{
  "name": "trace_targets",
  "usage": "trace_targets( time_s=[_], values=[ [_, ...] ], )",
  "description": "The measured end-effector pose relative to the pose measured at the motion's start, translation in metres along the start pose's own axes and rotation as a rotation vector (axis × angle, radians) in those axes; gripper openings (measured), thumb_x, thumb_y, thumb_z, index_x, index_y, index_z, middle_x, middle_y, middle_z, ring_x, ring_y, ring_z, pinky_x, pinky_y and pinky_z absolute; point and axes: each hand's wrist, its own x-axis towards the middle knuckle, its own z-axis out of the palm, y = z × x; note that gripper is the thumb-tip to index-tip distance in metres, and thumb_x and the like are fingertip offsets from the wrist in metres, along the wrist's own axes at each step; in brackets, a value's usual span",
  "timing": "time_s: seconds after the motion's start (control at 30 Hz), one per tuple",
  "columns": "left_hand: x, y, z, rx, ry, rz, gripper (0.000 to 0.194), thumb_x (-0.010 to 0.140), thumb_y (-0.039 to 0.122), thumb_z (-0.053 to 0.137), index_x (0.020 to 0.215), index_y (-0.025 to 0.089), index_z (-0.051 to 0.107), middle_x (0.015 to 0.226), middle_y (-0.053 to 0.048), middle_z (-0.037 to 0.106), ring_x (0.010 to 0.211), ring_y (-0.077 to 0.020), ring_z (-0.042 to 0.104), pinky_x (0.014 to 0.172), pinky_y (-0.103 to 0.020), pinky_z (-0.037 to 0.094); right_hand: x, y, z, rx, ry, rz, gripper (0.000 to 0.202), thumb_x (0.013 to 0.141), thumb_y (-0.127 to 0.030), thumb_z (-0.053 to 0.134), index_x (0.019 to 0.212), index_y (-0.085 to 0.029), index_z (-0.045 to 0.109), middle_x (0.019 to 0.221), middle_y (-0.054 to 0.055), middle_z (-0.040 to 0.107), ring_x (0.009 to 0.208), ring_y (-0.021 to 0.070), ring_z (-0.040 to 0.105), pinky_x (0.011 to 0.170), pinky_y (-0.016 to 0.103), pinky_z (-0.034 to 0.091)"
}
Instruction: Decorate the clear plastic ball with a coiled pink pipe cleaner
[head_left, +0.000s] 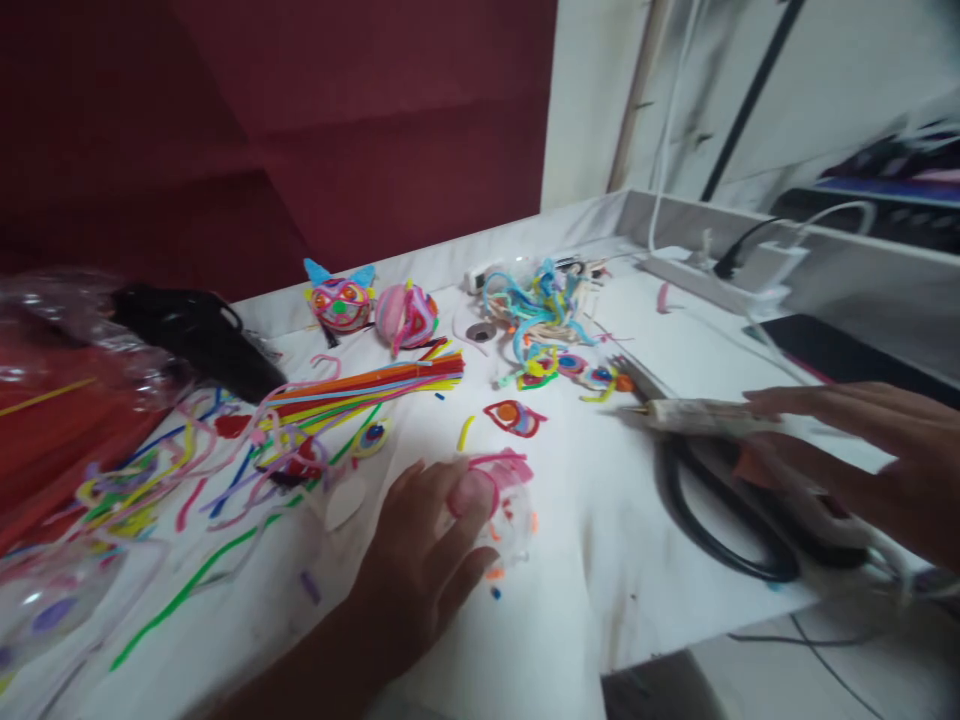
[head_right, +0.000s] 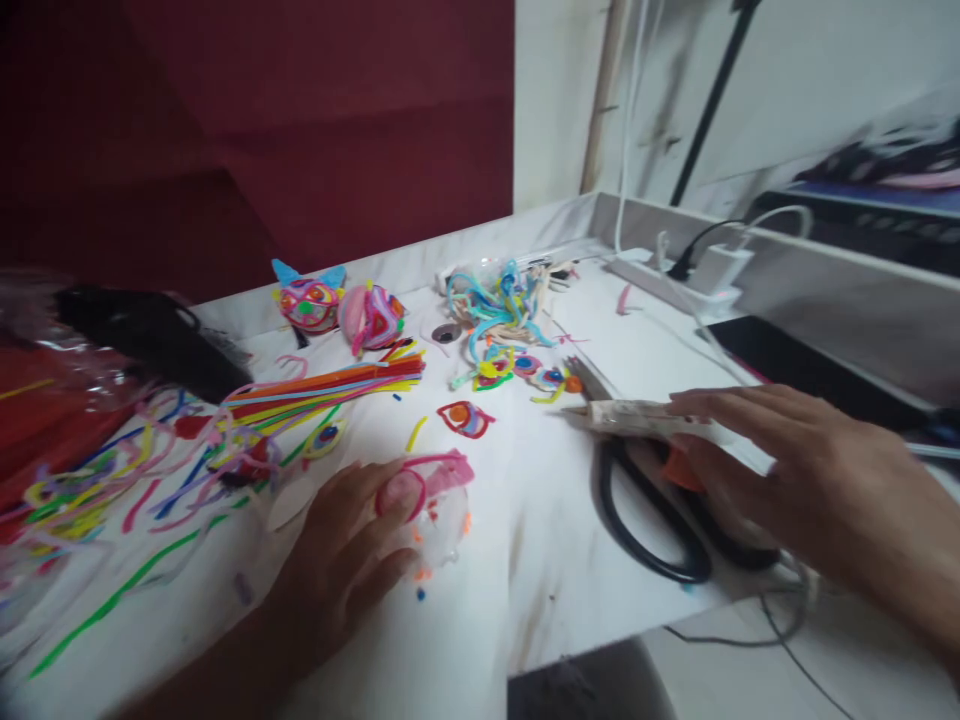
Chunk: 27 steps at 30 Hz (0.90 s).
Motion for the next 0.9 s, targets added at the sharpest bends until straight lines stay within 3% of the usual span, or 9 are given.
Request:
trace_targets(
  time_s=[0.1, 0.23, 0.3, 0.37, 0.5, 0.6, 0.7, 0.8, 0.9],
  values=[
    [-0.001, -0.002, 0.002, -0.012, -0.002, -0.024, 0.047, 0.092, 0.022, 0.056, 0.137, 0.018, 0.045, 0.138, -0.016, 0.047, 0.129, -0.0285, 0.045, 0.11, -0.051, 0.036, -0.005, 0.014, -0.011, -0.093, -0.006, -0.137, 0.049, 0.1, -0.057, 0.029, 0.107, -0.025, 0.065, 0.1, 0.007, 0.071, 0.08, 0.0205, 0.068, 0.058, 0.032, 0.053],
    [0.0, -0.003, 0.001, 0.002, 0.008, -0.007, 0.049, 0.093, 0.023, 0.055, 0.14, 0.02, 0.042, 0.138, -0.015, 0.049, 0.13, -0.0288, 0.045, 0.109, -0.051, 0.038, -0.008, 0.006, -0.025, 0.013, -0.169, -0.106, 0.046, 0.102, -0.048, 0.032, 0.104, -0.019, 0.069, 0.102, 0.011, 0.071, 0.086, 0.0238, 0.069, 0.069, 0.036, 0.055],
    [0.0, -0.004, 0.0, 0.015, 0.017, 0.003, 0.049, 0.093, 0.022, 0.054, 0.14, 0.02, 0.042, 0.138, -0.015, 0.049, 0.129, -0.0286, 0.046, 0.109, -0.05, 0.039, -0.012, 0.004, -0.03, 0.025, -0.231, 0.005, 0.045, 0.099, -0.046, 0.036, 0.104, -0.017, 0.07, 0.104, 0.014, 0.07, 0.087, 0.0274, 0.069, 0.071, 0.041, 0.055],
    [0.0, -0.004, 0.0, 0.028, 0.025, -0.001, 0.049, 0.093, 0.021, 0.055, 0.14, 0.02, 0.043, 0.137, -0.015, 0.051, 0.129, -0.0279, 0.046, 0.109, -0.049, 0.038, -0.016, 0.004, -0.032, -0.015, -0.268, 0.203, 0.042, 0.095, -0.046, 0.041, 0.1, -0.017, 0.071, 0.101, 0.016, 0.07, 0.08, 0.03, 0.069, 0.063, 0.042, 0.054],
    [-0.001, -0.005, 0.001, 0.019, 0.026, 0.011, 0.052, 0.091, 0.018, 0.058, 0.14, 0.019, 0.042, 0.136, -0.015, 0.051, 0.13, -0.0271, 0.046, 0.112, -0.049, 0.034, -0.022, 0.003, -0.031, 0.112, -0.404, 0.583, 0.032, 0.088, -0.051, 0.057, 0.092, -0.022, 0.071, 0.091, 0.009, 0.072, 0.069, 0.0255, 0.069, 0.054, 0.034, 0.052],
    [-0.002, -0.005, 0.003, 0.006, 0.031, 0.008, 0.049, 0.091, 0.018, 0.057, 0.139, 0.017, 0.044, 0.137, -0.015, 0.05, 0.13, -0.0266, 0.046, 0.114, -0.049, 0.032, -0.021, -0.006, -0.026, 0.207, -0.352, 0.527, 0.034, 0.088, -0.053, 0.059, 0.093, -0.022, 0.071, 0.09, 0.008, 0.072, 0.073, 0.0233, 0.069, 0.058, 0.03, 0.052],
    [-0.002, -0.005, 0.006, -0.01, 0.033, -0.019, 0.047, 0.092, 0.019, 0.055, 0.138, 0.019, 0.045, 0.137, -0.014, 0.049, 0.13, -0.0263, 0.046, 0.114, -0.05, 0.032, -0.015, -0.015, -0.021, 0.149, -0.323, 0.447, 0.034, 0.088, -0.053, 0.058, 0.083, -0.021, 0.069, 0.081, 0.007, 0.071, 0.067, 0.0221, 0.067, 0.053, 0.028, 0.048],
    [-0.002, -0.005, 0.006, -0.034, 0.037, -0.028, 0.047, 0.092, 0.02, 0.056, 0.138, 0.021, 0.044, 0.139, -0.013, 0.048, 0.13, -0.026, 0.046, 0.113, -0.051, 0.033, -0.009, -0.018, -0.019, 0.133, -0.357, 0.446, 0.039, 0.093, -0.049, 0.051, 0.065, -0.023, 0.06, 0.064, 0.003, 0.065, 0.054, 0.0175, 0.062, 0.047, 0.026, 0.042],
    [-0.001, -0.004, 0.004, -0.044, 0.043, -0.022, 0.044, 0.093, 0.02, 0.054, 0.136, 0.02, 0.045, 0.137, -0.014, 0.049, 0.129, -0.0254, 0.047, 0.113, -0.052, 0.033, -0.01, -0.013, -0.015, 0.171, -0.435, 0.485, 0.042, 0.091, -0.053, 0.052, 0.064, -0.022, 0.059, 0.062, 0.003, 0.064, 0.052, 0.0184, 0.061, 0.045, 0.026, 0.041]
  ],
)
